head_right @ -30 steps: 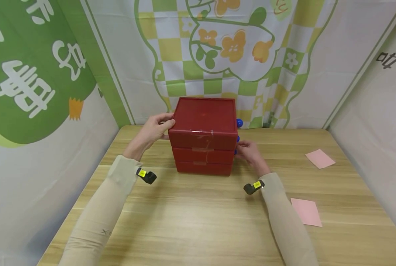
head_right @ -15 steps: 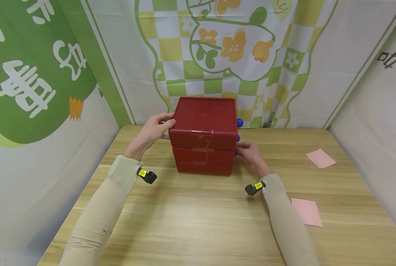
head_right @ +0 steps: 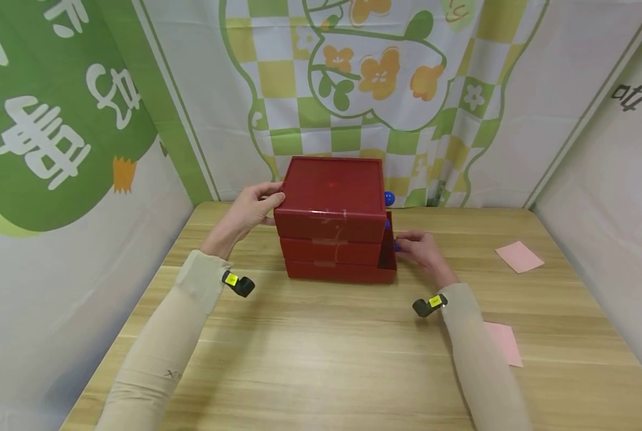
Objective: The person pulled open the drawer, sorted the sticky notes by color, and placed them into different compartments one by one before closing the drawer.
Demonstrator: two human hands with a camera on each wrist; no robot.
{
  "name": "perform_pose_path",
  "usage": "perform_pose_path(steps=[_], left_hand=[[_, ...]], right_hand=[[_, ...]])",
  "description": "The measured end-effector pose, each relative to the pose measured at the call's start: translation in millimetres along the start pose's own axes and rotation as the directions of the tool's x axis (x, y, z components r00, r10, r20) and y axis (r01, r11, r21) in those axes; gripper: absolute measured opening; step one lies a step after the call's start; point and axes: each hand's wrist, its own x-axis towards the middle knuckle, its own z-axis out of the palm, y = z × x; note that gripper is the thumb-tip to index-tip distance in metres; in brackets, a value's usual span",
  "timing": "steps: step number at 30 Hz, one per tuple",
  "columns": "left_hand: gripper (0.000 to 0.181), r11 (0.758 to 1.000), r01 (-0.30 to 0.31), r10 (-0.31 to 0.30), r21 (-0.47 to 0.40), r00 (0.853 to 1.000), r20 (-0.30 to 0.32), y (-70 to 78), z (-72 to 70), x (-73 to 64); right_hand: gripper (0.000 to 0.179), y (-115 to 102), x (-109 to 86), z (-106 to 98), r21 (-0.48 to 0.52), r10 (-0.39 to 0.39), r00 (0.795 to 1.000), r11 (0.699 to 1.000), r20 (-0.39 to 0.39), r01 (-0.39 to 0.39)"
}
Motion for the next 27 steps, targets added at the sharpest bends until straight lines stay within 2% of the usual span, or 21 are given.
perform_pose_path(steps=[7,14,21,27], left_hand=[[0.048,1.000,-0.006,0.006,0.003,1.000,0.000,-1.4,0.8,0.8],[0.046,1.000,-0.004,0.004,0.006,1.000,-0.014,-2.2,0.3,1.3],[0.048,1.000,-0.007,0.007,0.010,1.000,-0.005,-2.3,-0.5,1.2],[0.049,1.000,-0.007,0.007,0.017,1.000,0.002,-2.5,-0.9,1.4]], right_hand=[[0.010,-3,-8.5,-18,-0.031,0.005,1.000,1.000,-0.010,-0.005],[0.013,-3,-14.6,-40,-0.042,0.017,1.000,0.999,-0.023,-0.018],[0.031,-4,-22.2,-59,-0.027,-0.007,1.000,1.000,0.005,0.007],[0.030,-3,-27.2,-72,-0.033,-0.005,1.000,0.999,0.026,0.006]])
